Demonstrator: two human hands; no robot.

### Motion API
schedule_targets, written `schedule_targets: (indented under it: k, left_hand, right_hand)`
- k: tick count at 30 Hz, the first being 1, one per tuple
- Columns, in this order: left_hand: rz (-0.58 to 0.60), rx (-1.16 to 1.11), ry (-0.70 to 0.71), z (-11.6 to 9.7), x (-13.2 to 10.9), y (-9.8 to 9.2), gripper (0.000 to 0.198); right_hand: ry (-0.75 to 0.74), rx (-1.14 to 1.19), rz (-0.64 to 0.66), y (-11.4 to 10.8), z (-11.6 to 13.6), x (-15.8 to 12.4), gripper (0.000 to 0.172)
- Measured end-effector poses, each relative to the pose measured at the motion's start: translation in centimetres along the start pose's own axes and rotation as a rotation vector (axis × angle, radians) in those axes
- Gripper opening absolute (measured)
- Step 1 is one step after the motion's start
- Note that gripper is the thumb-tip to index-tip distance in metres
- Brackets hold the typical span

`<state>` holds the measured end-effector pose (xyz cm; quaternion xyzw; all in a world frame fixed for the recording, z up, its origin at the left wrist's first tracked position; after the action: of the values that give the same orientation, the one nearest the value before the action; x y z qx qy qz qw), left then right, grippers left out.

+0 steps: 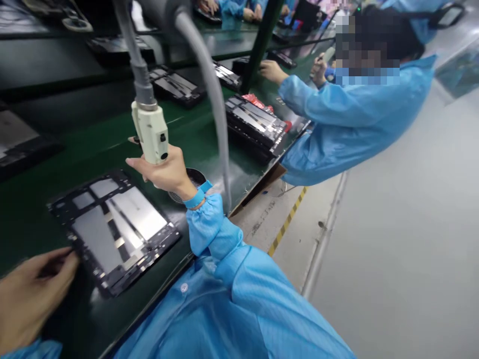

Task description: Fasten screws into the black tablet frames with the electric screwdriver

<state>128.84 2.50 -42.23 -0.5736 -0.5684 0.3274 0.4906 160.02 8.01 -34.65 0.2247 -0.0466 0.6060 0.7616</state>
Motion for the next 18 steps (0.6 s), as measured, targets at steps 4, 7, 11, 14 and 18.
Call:
schedule_targets:
  k: [4,7,11,14,18]
  left_hand:
    - [-0.010,-0.121,-0.010,-1.9,0.4,0.4,0.036]
    - [0.011,-0.231,-0.005,-1.8,0.3,0.0,0.034]
    - [-0.033,-0.344,-0.113,-0.6,-0.2,-0.3,0.031]
    - [-0.002,-0.581,-0.310,0.0,1.0,0.1,0.034]
    - [0.148,-0.921,-0.462,-0.2,4.2,0.4,0.043]
  right_hand:
    - [-0.004,0.103,0.138,6.1,0.7,-0.6,0.041]
    - [0.075,0.103,0.215,10.4,-0.6,-1.3,0.037]
    - [0.131,0.026,0.233,13.3,-2.7,-2.1,0.026]
    - [0.151,-0.029,0.258,14.1,-3.5,-2.4,0.020]
    - [0.179,0.000,0.303,15.1,-3.9,-2.5,0.036]
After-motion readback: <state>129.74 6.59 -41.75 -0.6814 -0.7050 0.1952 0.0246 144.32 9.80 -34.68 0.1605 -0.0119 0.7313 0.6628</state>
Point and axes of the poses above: each hand's wrist, its own x-axis towards the middle knuckle, its own y-axis out of the palm, z = x × y, the point moved 1 cm from there along x, towards the middle knuckle, and after that the axes turned 7 degrees about x, right-handed, at the moved point
